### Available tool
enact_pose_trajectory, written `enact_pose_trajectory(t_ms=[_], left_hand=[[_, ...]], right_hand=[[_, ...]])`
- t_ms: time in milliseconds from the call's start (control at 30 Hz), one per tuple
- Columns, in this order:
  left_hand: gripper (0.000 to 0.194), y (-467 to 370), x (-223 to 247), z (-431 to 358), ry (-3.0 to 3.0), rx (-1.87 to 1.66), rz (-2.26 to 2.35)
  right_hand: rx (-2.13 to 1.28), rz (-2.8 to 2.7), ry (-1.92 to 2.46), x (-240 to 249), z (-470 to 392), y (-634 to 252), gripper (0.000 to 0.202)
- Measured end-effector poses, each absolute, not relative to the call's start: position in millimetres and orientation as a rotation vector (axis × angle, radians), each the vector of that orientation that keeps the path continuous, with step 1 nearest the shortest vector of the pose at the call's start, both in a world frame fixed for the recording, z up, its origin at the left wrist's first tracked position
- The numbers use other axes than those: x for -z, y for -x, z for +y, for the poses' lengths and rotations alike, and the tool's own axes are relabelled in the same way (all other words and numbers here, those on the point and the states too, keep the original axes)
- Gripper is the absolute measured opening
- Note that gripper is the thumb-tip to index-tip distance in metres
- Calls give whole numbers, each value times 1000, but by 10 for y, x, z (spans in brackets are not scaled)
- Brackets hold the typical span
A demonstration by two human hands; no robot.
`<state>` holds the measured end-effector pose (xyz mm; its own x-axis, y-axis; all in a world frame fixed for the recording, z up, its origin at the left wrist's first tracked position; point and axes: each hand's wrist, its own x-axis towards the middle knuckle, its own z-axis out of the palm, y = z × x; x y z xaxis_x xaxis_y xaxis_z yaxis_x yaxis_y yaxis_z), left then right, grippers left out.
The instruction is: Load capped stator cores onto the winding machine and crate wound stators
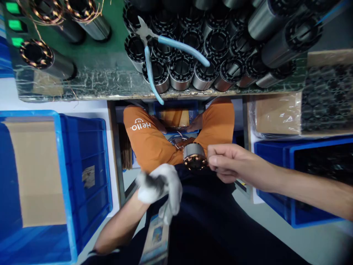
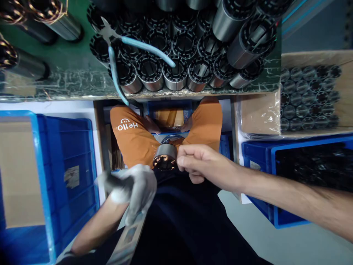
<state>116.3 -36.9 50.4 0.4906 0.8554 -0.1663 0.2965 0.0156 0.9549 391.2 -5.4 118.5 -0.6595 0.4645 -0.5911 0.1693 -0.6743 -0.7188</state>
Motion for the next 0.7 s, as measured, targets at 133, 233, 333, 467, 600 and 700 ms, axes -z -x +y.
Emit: enact_pose_trajectory(t_ms=[133,233,333,467,600,700], left_hand=[[38,-1096,-715,-340,-1901,-757,1110],[30,-1248,-814,-295,-1978,-710,1060],[12,-1413,-849,-317,-1663,-457,884],[24,-1433,-894,-386,-1742,-452,979],[34,-1396,-1010,-263,-2221,-682,1063],[9,-1463,-1145,-125,-2287,-741,984]], right_hand=[[-2589,-738,1105,-1118,-134,-3846,43],[-2038,-1815,848,-1255,22,-3808,34],[-1056,-2577,506,-1426,271,-3889,40],[-833,-2728,571,-1602,491,-4122,16],[-1933,-2177,1160,-1598,445,-4232,57],[-2812,-1201,1123,-1422,281,-4170,39]])
